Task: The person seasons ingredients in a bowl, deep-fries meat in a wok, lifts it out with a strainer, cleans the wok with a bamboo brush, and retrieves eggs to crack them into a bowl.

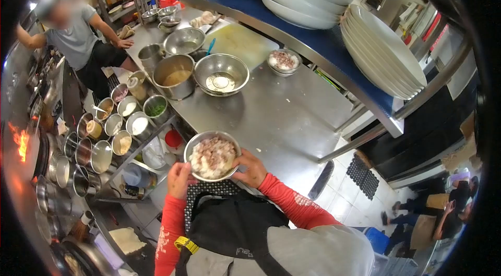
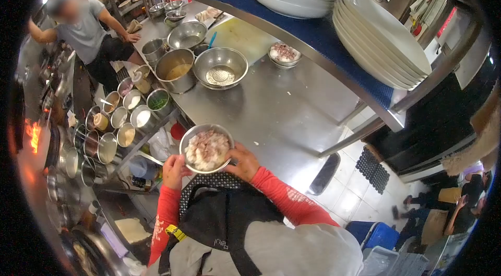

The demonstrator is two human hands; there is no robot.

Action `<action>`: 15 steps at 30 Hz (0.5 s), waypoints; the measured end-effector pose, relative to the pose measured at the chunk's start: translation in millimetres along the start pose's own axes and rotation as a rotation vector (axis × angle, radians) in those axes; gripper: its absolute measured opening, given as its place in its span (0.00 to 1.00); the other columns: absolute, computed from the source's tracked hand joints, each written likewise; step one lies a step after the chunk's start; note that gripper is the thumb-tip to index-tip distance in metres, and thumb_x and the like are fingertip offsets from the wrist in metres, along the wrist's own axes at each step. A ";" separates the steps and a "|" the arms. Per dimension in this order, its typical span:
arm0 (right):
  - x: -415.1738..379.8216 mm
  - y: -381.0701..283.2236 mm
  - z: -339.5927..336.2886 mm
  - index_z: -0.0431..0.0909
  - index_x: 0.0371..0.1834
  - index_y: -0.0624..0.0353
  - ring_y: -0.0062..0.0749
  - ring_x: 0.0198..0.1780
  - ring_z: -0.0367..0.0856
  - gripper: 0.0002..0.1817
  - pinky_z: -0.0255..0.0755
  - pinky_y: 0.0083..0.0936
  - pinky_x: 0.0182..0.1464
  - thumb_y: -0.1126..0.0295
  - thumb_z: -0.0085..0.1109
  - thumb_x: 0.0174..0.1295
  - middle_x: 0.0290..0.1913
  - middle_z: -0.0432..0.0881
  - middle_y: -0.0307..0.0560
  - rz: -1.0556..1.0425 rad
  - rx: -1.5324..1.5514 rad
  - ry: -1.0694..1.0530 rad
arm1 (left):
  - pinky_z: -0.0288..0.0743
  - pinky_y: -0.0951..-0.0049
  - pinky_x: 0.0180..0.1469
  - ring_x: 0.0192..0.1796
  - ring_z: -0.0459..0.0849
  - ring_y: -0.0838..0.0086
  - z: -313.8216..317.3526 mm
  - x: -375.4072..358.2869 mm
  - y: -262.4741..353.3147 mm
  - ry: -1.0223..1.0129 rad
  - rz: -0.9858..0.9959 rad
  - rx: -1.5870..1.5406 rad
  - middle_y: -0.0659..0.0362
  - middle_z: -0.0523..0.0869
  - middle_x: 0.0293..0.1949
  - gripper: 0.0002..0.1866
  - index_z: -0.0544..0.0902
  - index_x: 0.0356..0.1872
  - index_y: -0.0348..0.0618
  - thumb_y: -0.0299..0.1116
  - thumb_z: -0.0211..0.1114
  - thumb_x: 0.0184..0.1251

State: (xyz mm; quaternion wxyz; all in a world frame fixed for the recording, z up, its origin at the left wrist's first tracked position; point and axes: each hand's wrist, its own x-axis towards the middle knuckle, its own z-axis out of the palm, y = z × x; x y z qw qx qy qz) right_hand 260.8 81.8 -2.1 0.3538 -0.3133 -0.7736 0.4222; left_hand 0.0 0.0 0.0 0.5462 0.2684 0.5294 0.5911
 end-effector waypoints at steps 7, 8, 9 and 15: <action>55.2 -24.5 62.6 0.77 0.38 0.54 0.53 0.64 0.69 0.14 0.67 0.38 0.63 0.67 0.72 0.51 0.65 0.67 0.56 -0.084 -0.013 -0.229 | 0.82 0.71 0.24 0.22 0.81 0.75 -82.3 -14.4 25.3 0.095 -0.118 0.003 0.60 0.79 0.23 0.09 0.74 0.31 0.40 0.34 0.62 0.65; 63.6 -26.3 68.1 0.77 0.38 0.54 0.53 0.64 0.69 0.14 0.67 0.38 0.64 0.66 0.72 0.52 0.65 0.66 0.56 -0.092 -0.018 -0.260 | 0.81 0.72 0.24 0.22 0.81 0.75 -92.0 -10.7 25.4 0.097 -0.139 -0.018 0.60 0.79 0.23 0.09 0.74 0.30 0.40 0.33 0.62 0.64; 68.7 -25.3 67.9 0.77 0.39 0.54 0.53 0.65 0.69 0.14 0.66 0.38 0.64 0.66 0.71 0.52 0.66 0.65 0.56 -0.092 -0.029 -0.299 | 0.81 0.72 0.23 0.22 0.81 0.74 -93.9 -4.8 21.1 0.103 -0.122 -0.018 0.59 0.80 0.23 0.08 0.74 0.30 0.40 0.32 0.62 0.64; 113.2 -32.0 75.6 0.80 0.50 0.54 0.51 0.66 0.68 0.18 0.66 0.37 0.65 0.69 0.69 0.55 0.69 0.64 0.55 -0.064 -0.001 -0.429 | 0.79 0.75 0.24 0.21 0.80 0.76 -117.3 7.4 33.8 0.217 -0.098 -0.056 0.58 0.81 0.24 0.07 0.74 0.27 0.41 0.29 0.61 0.62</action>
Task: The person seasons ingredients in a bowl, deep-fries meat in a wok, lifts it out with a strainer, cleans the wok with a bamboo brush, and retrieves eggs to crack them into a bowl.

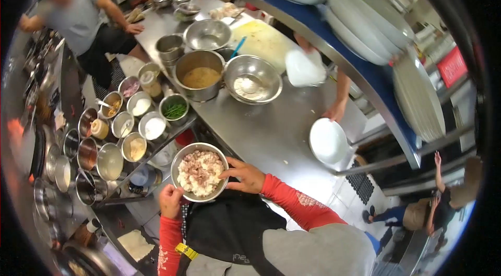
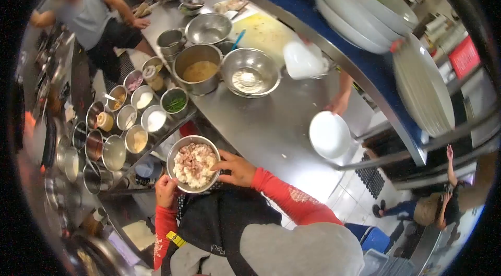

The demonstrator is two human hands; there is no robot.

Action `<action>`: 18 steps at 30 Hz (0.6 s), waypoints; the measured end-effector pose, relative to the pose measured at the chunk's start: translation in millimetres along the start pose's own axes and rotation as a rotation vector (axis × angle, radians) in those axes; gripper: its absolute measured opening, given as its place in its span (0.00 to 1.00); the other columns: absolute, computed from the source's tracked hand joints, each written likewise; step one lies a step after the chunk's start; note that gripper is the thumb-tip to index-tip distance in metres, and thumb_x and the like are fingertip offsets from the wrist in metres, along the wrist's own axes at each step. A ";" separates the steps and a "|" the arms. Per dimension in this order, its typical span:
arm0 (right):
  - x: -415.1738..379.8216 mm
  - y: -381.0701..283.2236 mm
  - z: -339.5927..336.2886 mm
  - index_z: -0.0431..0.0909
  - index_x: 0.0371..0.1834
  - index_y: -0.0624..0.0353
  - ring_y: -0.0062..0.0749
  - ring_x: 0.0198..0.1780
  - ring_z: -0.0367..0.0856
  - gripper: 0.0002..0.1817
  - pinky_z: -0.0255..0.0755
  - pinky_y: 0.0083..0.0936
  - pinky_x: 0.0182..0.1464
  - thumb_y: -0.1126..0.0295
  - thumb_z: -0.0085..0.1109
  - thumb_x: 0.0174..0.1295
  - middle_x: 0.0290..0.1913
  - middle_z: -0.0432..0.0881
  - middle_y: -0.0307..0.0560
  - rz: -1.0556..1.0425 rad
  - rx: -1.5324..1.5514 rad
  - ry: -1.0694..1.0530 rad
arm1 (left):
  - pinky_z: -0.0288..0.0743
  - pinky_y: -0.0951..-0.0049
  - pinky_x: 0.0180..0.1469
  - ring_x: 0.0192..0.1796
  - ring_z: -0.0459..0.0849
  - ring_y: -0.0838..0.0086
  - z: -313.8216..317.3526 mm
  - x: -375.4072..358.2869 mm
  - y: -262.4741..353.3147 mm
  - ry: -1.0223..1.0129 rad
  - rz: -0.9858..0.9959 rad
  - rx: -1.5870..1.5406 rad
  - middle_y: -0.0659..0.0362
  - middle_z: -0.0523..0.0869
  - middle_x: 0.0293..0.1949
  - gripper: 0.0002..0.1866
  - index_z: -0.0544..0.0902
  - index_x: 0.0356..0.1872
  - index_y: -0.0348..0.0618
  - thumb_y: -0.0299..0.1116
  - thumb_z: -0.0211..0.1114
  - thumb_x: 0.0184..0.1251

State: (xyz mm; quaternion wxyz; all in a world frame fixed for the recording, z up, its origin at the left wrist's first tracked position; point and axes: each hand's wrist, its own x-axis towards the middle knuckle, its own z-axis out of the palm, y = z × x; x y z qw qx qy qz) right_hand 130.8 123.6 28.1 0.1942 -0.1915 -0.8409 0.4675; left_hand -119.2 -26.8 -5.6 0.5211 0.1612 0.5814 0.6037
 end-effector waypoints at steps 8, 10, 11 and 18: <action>88.5 14.0 8.5 0.81 0.47 0.63 0.52 0.66 0.70 0.17 0.66 0.33 0.65 0.81 0.54 0.52 0.68 0.66 0.60 -0.153 0.204 -0.049 | 0.75 0.79 0.27 0.26 0.80 0.80 -20.6 -7.6 47.4 0.204 0.188 0.142 0.60 0.82 0.26 0.09 0.75 0.28 0.39 0.30 0.62 0.65; 105.3 -9.2 8.0 0.80 0.47 0.64 0.53 0.67 0.70 0.20 0.66 0.33 0.66 0.83 0.50 0.49 0.69 0.66 0.62 -0.148 0.267 -0.087 | 0.70 0.83 0.28 0.25 0.75 0.85 -35.6 -32.9 64.8 0.276 0.202 0.269 0.63 0.80 0.27 0.09 0.74 0.28 0.40 0.29 0.63 0.65; 119.3 -22.4 3.1 0.81 0.47 0.64 0.52 0.67 0.70 0.20 0.66 0.33 0.66 0.83 0.50 0.49 0.69 0.66 0.62 -0.135 0.307 -0.117 | 0.69 0.84 0.27 0.25 0.74 0.85 -23.2 -40.6 87.9 0.330 0.194 0.193 0.64 0.80 0.27 0.09 0.74 0.27 0.40 0.28 0.63 0.65; 227.0 4.6 19.8 0.80 0.51 0.60 0.41 0.59 0.78 0.17 0.74 0.31 0.56 0.79 0.54 0.57 0.62 0.74 0.56 -0.108 0.284 -0.142 | 0.69 0.83 0.26 0.25 0.74 0.86 -67.3 15.0 92.0 0.505 0.330 0.024 0.64 0.80 0.25 0.09 0.74 0.25 0.41 0.25 0.63 0.64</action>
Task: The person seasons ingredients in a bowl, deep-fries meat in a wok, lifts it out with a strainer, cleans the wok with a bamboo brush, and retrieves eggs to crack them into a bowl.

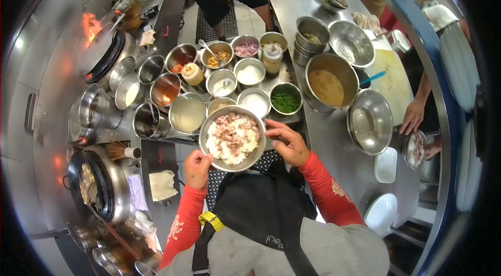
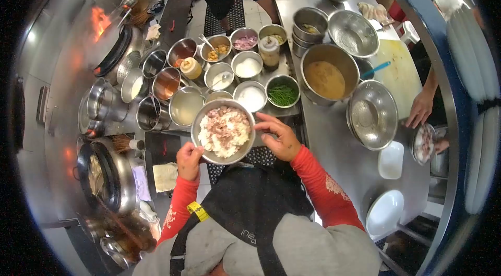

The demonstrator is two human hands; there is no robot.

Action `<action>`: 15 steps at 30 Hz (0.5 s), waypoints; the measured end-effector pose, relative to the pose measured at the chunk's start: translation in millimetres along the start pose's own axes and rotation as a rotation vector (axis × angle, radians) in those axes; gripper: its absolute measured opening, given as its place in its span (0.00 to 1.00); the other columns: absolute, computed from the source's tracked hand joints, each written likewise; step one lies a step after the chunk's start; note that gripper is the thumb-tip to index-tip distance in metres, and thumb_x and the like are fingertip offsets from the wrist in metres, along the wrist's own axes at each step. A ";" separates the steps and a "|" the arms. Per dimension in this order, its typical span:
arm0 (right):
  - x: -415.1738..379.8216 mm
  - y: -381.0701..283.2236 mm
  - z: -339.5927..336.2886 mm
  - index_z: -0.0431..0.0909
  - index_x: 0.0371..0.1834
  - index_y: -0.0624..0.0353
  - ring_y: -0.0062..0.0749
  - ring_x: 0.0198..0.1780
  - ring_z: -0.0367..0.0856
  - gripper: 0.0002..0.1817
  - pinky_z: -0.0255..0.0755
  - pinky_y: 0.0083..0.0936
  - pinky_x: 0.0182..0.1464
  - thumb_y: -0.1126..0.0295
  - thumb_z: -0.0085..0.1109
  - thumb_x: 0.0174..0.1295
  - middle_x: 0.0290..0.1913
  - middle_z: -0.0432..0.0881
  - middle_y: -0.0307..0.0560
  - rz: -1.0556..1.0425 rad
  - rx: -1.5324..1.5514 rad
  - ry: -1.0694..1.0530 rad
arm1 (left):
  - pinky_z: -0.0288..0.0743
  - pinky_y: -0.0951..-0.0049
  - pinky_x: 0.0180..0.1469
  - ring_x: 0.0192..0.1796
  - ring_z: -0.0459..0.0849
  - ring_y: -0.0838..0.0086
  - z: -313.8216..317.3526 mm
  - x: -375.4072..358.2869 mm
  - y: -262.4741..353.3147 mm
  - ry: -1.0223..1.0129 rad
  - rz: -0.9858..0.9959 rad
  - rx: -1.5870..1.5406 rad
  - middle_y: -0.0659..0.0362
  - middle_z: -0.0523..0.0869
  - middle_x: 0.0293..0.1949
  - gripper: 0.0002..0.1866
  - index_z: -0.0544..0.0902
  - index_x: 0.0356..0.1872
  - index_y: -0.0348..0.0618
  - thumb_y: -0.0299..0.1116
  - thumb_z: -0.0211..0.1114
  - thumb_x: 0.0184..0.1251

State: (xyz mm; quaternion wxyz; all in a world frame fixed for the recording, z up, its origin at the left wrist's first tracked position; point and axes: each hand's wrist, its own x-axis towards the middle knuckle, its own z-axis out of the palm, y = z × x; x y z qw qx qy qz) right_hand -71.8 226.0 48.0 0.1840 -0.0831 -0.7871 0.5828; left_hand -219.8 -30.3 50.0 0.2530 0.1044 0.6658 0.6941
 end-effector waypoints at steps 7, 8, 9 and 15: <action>93.9 90.9 87.5 0.77 0.54 0.53 0.52 0.43 0.81 0.19 0.77 0.41 0.42 0.70 0.56 0.58 0.45 0.81 0.53 -0.185 -0.409 0.152 | 0.68 0.78 0.29 0.27 0.72 0.81 -78.5 17.0 20.0 0.295 -0.013 -0.003 0.67 0.75 0.29 0.02 0.75 0.33 0.42 0.25 0.59 0.63; 117.6 83.5 100.8 0.77 0.52 0.51 0.54 0.41 0.81 0.19 0.76 0.44 0.41 0.72 0.56 0.54 0.41 0.80 0.55 -0.132 -0.451 0.093 | 0.71 0.76 0.31 0.29 0.75 0.79 -89.3 25.5 27.4 0.291 0.007 -0.083 0.64 0.77 0.30 0.03 0.74 0.33 0.40 0.26 0.58 0.66; 141.5 71.2 113.4 0.77 0.49 0.50 0.54 0.40 0.82 0.18 0.76 0.45 0.40 0.72 0.57 0.53 0.39 0.80 0.57 -0.060 -0.683 -0.043 | 0.72 0.76 0.31 0.30 0.76 0.79 -124.8 37.2 10.2 0.206 0.058 -0.085 0.63 0.78 0.31 0.04 0.73 0.33 0.40 0.27 0.58 0.67; 207.9 95.4 169.1 0.84 0.39 0.51 0.50 0.40 0.85 0.10 0.79 0.45 0.41 0.66 0.55 0.57 0.34 0.84 0.55 0.123 -0.917 -0.259 | 0.76 0.72 0.37 0.35 0.80 0.73 -203.7 104.6 27.2 0.082 0.105 -0.015 0.57 0.80 0.37 0.05 0.75 0.36 0.39 0.29 0.59 0.66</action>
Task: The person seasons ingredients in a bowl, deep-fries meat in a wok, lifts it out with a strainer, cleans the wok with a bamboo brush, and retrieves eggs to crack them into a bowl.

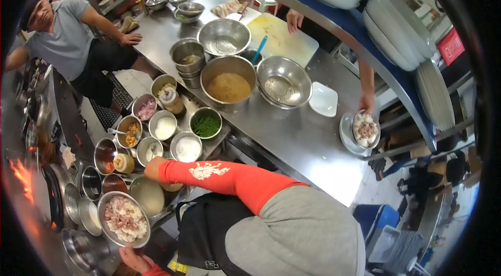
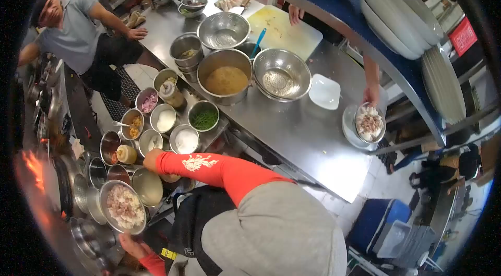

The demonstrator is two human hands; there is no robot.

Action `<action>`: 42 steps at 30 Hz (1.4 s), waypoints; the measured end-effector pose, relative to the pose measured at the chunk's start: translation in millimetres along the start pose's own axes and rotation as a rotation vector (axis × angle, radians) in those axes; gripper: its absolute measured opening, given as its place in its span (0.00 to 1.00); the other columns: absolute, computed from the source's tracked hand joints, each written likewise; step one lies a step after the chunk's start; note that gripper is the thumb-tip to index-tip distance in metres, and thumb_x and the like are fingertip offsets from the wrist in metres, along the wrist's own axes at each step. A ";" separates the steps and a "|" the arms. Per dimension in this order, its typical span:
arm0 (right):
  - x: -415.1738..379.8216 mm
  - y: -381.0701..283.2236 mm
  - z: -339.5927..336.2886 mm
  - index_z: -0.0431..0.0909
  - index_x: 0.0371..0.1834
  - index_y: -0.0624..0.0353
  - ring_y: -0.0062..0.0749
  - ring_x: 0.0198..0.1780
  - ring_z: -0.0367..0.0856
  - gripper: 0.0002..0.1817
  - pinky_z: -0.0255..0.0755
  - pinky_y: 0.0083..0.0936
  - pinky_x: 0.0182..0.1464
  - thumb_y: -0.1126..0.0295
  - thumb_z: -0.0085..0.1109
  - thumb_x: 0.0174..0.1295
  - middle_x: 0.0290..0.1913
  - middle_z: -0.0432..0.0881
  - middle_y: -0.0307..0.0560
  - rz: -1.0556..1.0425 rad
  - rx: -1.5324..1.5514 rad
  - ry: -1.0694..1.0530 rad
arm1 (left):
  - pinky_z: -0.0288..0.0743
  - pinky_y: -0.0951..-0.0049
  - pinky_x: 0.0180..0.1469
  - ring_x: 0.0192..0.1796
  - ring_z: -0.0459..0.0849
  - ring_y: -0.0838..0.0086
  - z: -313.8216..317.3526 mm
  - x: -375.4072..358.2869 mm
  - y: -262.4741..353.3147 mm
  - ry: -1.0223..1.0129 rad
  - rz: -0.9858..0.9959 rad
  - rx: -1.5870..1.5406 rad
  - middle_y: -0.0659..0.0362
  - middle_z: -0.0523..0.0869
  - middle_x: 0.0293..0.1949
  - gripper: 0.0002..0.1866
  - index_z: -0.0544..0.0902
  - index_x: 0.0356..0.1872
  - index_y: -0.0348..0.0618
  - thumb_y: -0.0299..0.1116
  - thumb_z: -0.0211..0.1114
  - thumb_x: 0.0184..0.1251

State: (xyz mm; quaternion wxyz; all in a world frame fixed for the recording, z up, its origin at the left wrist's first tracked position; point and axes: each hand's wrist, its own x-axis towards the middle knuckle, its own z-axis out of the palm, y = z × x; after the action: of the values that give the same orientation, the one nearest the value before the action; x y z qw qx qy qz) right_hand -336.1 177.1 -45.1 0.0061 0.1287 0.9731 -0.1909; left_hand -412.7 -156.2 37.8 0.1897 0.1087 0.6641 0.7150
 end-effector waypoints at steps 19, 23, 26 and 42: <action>-14.6 62.9 -34.3 0.80 0.34 0.56 0.48 0.29 0.80 0.08 0.76 0.39 0.34 0.64 0.58 0.65 0.28 0.81 0.51 0.094 0.048 0.502 | 0.80 0.77 0.24 0.25 0.80 0.81 35.0 -15.9 -5.3 0.261 -0.071 -0.154 0.61 0.82 0.29 0.08 0.72 0.25 0.45 0.24 0.58 0.64; -8.4 78.6 -27.1 0.76 0.26 0.56 0.50 0.30 0.81 0.15 0.76 0.44 0.33 0.58 0.56 0.65 0.26 0.80 0.53 0.107 0.073 0.514 | 0.78 0.79 0.25 0.26 0.79 0.81 45.7 -22.4 -6.5 0.283 -0.086 -0.155 0.61 0.82 0.29 0.07 0.72 0.26 0.46 0.25 0.58 0.64; -3.8 82.0 -27.1 0.81 0.32 0.60 0.50 0.33 0.83 0.10 0.77 0.39 0.36 0.64 0.61 0.62 0.30 0.83 0.56 0.111 0.345 0.461 | 0.78 0.78 0.26 0.27 0.80 0.81 48.9 -26.2 -6.7 0.292 -0.085 -0.148 0.61 0.82 0.29 0.07 0.72 0.27 0.46 0.25 0.58 0.65; -37.4 35.4 -153.6 0.80 0.32 0.62 0.37 0.27 0.79 0.04 0.73 0.30 0.28 0.75 0.66 0.56 0.26 0.78 0.44 -0.337 0.238 0.891 | 0.78 0.79 0.27 0.26 0.79 0.81 66.6 -30.9 -12.4 0.307 -0.104 -0.041 0.60 0.82 0.30 0.08 0.71 0.25 0.44 0.24 0.58 0.64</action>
State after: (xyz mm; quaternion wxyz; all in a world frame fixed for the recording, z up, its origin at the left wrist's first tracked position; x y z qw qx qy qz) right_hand -285.2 256.8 86.4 -0.4567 0.0382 0.8598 -0.2253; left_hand -356.1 -107.9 34.8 0.1248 -0.0403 0.6755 0.7256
